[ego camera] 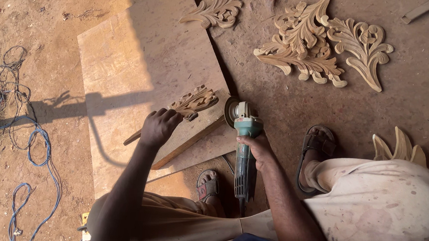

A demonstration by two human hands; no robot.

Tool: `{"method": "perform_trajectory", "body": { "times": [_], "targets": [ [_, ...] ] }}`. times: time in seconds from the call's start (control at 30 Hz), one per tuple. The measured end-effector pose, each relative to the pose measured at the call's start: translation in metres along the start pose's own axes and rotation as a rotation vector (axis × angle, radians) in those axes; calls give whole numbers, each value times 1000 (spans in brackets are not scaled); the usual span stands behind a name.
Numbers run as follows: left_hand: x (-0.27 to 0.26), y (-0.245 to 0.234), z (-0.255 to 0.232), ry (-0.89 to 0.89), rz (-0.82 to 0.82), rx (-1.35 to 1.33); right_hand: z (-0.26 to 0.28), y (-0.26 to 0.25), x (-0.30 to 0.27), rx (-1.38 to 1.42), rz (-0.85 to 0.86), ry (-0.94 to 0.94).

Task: The person uses an angle grinder to carve and smooth the edges of a decorative wooden piece. They hold the wood with one hand and guide the tool along the contours, occasionally repositioning the piece to access different areas.

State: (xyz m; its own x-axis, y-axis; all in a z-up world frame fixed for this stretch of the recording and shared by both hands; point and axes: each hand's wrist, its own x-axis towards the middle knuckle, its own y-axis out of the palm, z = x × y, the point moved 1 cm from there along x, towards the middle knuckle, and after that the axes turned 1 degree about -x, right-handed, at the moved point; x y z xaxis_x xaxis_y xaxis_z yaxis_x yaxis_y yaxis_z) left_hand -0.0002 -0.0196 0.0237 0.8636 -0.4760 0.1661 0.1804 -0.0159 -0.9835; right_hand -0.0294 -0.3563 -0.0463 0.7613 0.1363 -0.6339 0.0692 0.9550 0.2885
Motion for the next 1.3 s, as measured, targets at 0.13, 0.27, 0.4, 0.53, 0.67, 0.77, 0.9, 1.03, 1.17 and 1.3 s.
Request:
{"method": "perform_trajectory", "body": {
  "times": [0.13,0.27,0.4,0.53,0.67,0.77,0.9,1.03,1.17,1.3],
  "targets": [
    [-41,79,-11,66,45,112,5,-5,0,101,64,-85],
    [-79,139,-25,-25,321,150,8,-10,-2,156,49,-101],
    [-80,160,-37,-127,535,-12,5,-16,-1,128,6,-104],
    [-35,164,-30,-482,474,-282,2,-21,7,108,-30,-82],
    [25,178,-6,-909,252,-378,-8,-30,11,108,-22,-59],
    [59,199,10,-949,277,-341,-13,-42,13,83,-37,-55],
    [81,218,31,-1109,331,-331,-17,-44,15,59,-36,-68],
    [84,232,46,-1244,463,-447,-20,-42,18,15,-97,-29],
    [86,236,53,-1395,280,-399,-19,-32,25,30,-82,-11],
    [88,217,51,-1352,250,-438,-18,-26,27,-56,-124,17]
  ]
}}
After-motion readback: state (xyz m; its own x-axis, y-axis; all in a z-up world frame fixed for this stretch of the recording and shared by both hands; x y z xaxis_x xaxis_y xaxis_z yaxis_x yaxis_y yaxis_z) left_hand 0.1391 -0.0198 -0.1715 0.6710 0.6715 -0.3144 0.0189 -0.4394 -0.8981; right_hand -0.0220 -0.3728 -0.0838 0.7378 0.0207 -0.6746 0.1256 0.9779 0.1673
